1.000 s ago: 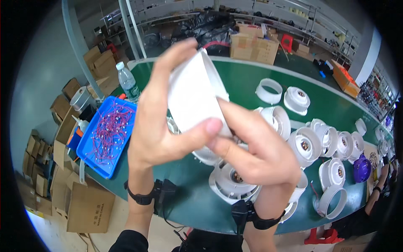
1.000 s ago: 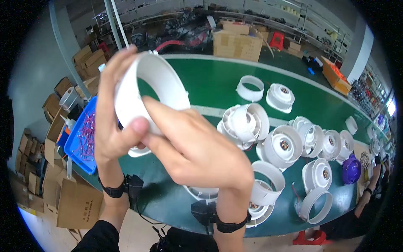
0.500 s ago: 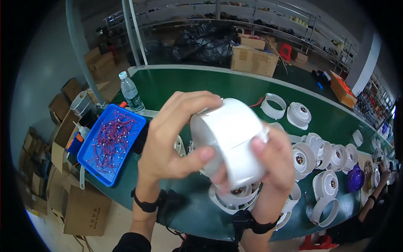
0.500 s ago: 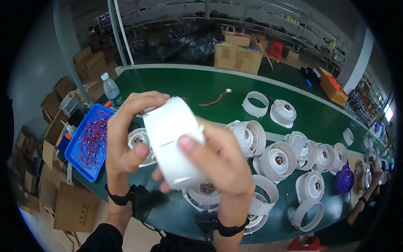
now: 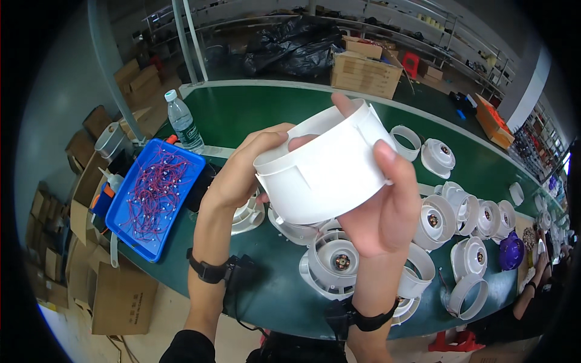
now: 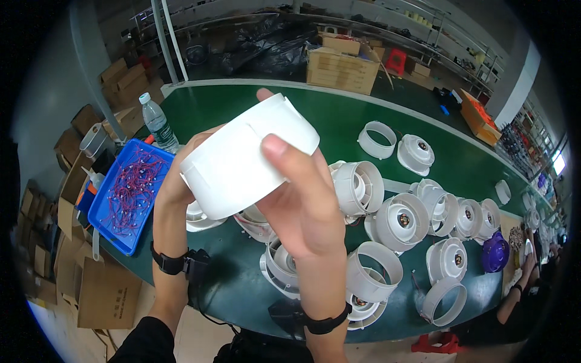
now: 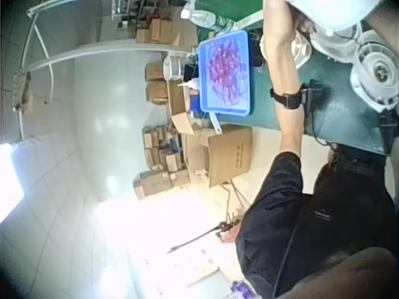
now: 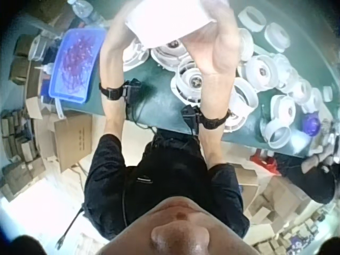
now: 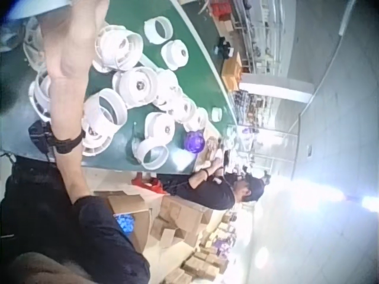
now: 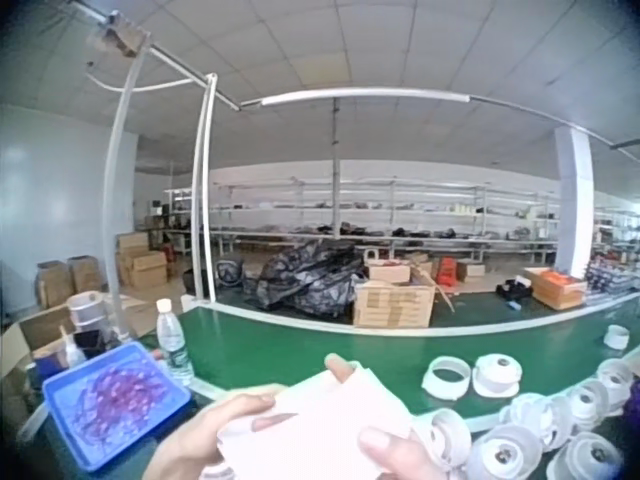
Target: The person assembles white plastic housing components for electronic devices on a green workbench. They pick up circular casings, align them with internal motor units, and snap them together by hand. The person handles the components one at a time, occasionally adjusting the position of the parts before securing them.
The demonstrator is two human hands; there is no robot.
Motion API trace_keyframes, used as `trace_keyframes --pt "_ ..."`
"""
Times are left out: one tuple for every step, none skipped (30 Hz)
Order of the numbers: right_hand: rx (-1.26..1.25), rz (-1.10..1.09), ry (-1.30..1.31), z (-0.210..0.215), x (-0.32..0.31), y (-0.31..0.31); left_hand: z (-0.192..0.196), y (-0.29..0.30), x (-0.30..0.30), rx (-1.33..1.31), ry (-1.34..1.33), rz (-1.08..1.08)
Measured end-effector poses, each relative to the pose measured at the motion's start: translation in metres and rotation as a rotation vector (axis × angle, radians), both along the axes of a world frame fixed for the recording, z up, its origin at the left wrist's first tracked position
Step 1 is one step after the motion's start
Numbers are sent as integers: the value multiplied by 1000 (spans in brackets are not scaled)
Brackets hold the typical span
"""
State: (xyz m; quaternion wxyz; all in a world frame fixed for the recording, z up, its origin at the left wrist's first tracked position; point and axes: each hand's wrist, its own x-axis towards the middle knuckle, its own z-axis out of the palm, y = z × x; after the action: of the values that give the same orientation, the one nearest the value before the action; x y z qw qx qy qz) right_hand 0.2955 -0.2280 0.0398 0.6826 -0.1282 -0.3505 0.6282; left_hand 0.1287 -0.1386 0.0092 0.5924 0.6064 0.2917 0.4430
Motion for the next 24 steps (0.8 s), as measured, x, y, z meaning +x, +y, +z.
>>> trace_keyframes --pt "12 -47 -74 1 -1 -1 -2 0 2 -31 -36 46" --pt "29 -47 -94 1 1 -3 -3 2 0 -17 -19 -4" --pt "46 -46 -113 1 5 -4 -2 8 -5 -4 -2 -53" --pt "41 -59 -177 0 9 -4 -1 12 -8 9 15 -102" --pt "35 -69 -240 0 15 -4 -1 14 -10 20 -3 -42" --pt "28 -91 -313 -1 20 -3 1 15 -11 30 -20 18" --pt "21 -115 -388 -1 25 -2 2 16 -11 40 -38 78" --pt "16 -150 -470 -1 31 0 9 14 -8 7 -66 222" --pt "12 -182 -549 -1 33 1 8 23 -19 -6 -26 201" --pt "-18 -301 -625 -1 30 1 3 40 -39 -19 14 179" --pt "-15 -410 -711 -1 28 1 -4 56 -59 -32 55 164" --pt "-3 -439 -751 -3 27 1 -14 71 -72 -36 30 202" --pt "5 -472 -795 -5 29 1 -25 82 -80 -58 80 280" --pt "5 -434 -819 -5 29 1 -33 91 -90 -80 135 366" --pt "0 -404 -848 -4 31 -1 -42 97 -93 -104 186 442" --pt "-4 -373 -876 -4 31 -2 -52 102 -96 -116 251 484" --pt "14 -345 -883 -4 30 -2 -60 106 -97 -129 319 525" --pt "34 -318 -889 -5 30 -2 -68 109 -99 -141 386 567" --pt "53 -290 -894 -5 29 -2 -75 114 -100 -152 362 528" --pt "56 -264 -929 -5 28 -2 -83 120 -103 -165 337 491" --pt "67 -264 -965 -4 26 -2 -91 126 -107 -175 314 459" --pt "79 -264 -1000 -3 24 -3 -104 131 -111 -113 195 394" --pt "87 -272 -1044 -2 24 -3 -105 133 -108 -61 339 429" --pt "81 -278 -1055 -3 23 -3 -107 134 -106 -9 483 464"
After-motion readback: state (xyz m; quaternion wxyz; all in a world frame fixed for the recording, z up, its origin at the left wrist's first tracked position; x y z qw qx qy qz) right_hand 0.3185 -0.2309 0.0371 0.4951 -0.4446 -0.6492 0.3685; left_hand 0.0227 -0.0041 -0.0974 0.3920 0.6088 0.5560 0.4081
